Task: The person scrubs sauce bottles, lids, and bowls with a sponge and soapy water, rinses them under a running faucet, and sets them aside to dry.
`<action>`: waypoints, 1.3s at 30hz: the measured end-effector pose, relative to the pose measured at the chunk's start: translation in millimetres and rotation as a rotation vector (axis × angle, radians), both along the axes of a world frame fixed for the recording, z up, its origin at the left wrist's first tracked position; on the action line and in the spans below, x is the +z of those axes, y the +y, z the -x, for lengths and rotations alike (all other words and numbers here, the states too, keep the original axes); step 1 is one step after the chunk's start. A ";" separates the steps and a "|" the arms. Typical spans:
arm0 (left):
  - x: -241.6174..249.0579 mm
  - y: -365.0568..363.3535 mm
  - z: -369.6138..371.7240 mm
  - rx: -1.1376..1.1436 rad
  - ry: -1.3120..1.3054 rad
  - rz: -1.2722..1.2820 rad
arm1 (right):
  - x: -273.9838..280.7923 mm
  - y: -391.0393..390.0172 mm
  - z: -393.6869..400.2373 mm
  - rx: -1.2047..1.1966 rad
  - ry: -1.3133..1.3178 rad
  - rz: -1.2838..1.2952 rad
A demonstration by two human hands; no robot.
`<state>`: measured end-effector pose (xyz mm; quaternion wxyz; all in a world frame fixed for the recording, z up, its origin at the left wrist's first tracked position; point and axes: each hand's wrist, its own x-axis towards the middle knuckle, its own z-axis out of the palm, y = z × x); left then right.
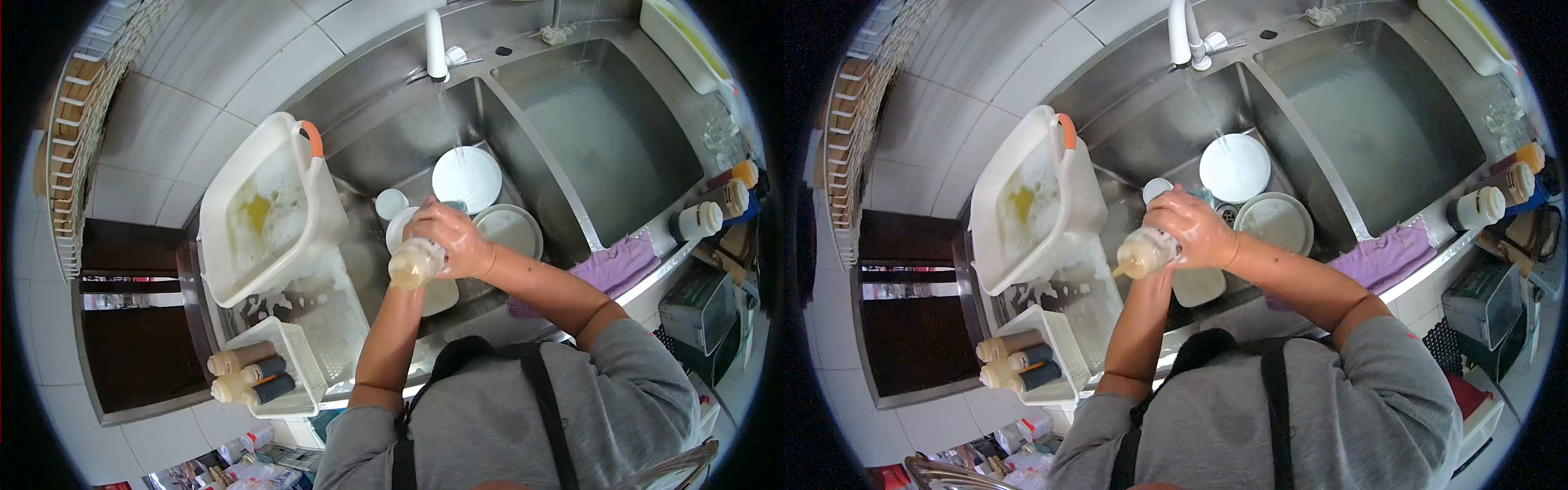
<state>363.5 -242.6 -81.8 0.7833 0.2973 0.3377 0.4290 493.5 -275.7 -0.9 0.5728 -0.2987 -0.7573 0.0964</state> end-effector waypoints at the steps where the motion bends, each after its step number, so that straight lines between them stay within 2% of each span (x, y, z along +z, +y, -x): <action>1: 7.7 -4.7 3.3 0.016 0.076 0.057 | -3.7 2.8 -0.8 0.001 0.000 -0.002; 3: 27.0 -10.7 7.5 0.054 0.221 0.166 | -11.7 14.2 -3.2 -0.038 0.155 0.131; 5: 62.9 -12.2 13.9 0.030 0.454 -0.016 | -0.2 26.5 -9.5 -0.094 0.204 0.196; 6: 67.9 -2.3 24.5 0.054 0.650 -0.061 | 5.6 36.3 -14.9 -0.125 0.303 0.295; 7: 108.1 -3.6 35.9 0.149 1.091 -0.350 | 9.0 46.6 -20.6 -0.156 0.400 0.398; 9: 140.4 27.3 88.6 0.422 1.266 -0.652 | 3.6 69.3 -37.0 -0.183 0.370 0.315; 10: 156.5 42.5 115.0 0.575 1.376 -0.781 | 3.4 78.5 -41.4 -0.145 0.627 0.422; 11: 181.8 50.3 114.1 0.684 1.080 -0.846 | 2.2 88.0 -45.2 -0.105 0.884 0.532; 12: 198.2 60.0 120.9 0.742 1.440 -1.120 | -3.9 103.5 -48.9 -0.099 0.878 0.536; 13: 206.9 70.9 124.0 0.776 1.805 -1.397 | -14.3 123.2 -52.3 -0.088 1.008 0.621; 14: 196.6 81.1 109.0 0.728 1.686 -1.345 | -24.0 139.2 -55.1 -0.079 1.140 0.707; 15: 182.1 88.0 82.0 0.680 1.567 -1.290 | -29.8 150.9 -54.9 -0.077 1.136 0.708; 16: 174.3 90.0 44.7 0.391 1.266 -0.991 | -33.5 162.2 -51.1 -0.029 1.187 0.731; 17: 152.9 100.4 17.4 0.261 1.327 -1.089 | -36.0 171.3 -46.5 0.020 1.238 0.752; 18: 110.7 124.2 -6.8 0.232 1.119 -1.113 | -37.7 178.0 -42.3 0.054 1.294 0.743; 21: 61.2 151.7 -86.3 0.249 0.950 -0.769 | -38.1 185.7 -32.6 -0.028 1.347 0.637; 23: 65.9 165.9 -115.8 0.149 1.336 -0.700 | -36.7 181.4 -39.8 0.012 1.295 0.710; 25: 59.9 196.0 -131.0 0.058 1.333 -0.647 | -32.1 176.8 -50.3 -0.070 1.380 0.801; 26: 60.9 210.0 -137.3 -0.094 1.000 -0.499 | -39.2 177.9 -58.6 0.038 1.292 0.691; 27: 59.6 217.3 -139.5 -0.232 0.666 -0.346 | -41.7 174.5 -67.4 0.035 1.289 0.696; 28: 82.1 211.6 -142.4 -0.360 0.508 -0.204 | -42.9 169.7 -75.5 0.185 1.265 0.808; 29: 98.0 209.3 -142.0 -0.357 0.509 -0.201 | -42.9 166.2 -83.8 0.337 1.236 0.915; 30: 105.4 211.0 -140.0 -0.538 0.470 -0.299 | -43.0 164.6 -94.2 0.518 1.175 1.003; 31: 109.3 212.6 -137.8 -0.719 0.428 -0.397 | -43.6 164.0 -99.4 0.520 1.177 1.003; 32: 111.3 218.9 -137.9 -0.804 0.413 -0.400 | -44.3 162.9 -104.7 0.548 1.109 1.029; 33: 106.8 220.3 -142.1 -0.808 0.416 -0.396 | -41.3 160.8 -108.0 0.576 1.041 1.055; 34: 100.7 219.6 -148.6 -0.709 0.482 -0.441 | -35.3 160.2 -107.6 0.437 1.029 0.983; 35: 94.3 218.5 -155.0 -0.609 0.548 -0.484 | -42.3 164.7 -103.6 0.437 1.035 0.987; 36: 92.6 215.6 -162.1 -0.429 0.693 -0.620 | -47.7 170.6 -97.2 0.272 1.033 0.864; 37: 90.6 211.3 -165.2 -0.431 0.698 -0.618 | -52.7 175.0 -92.3 0.109 1.022 0.737; 39: 87.0 195.1 -166.9 -0.121 0.974 -0.811 | -59.1 176.3 -88.5 0.028 0.926 0.695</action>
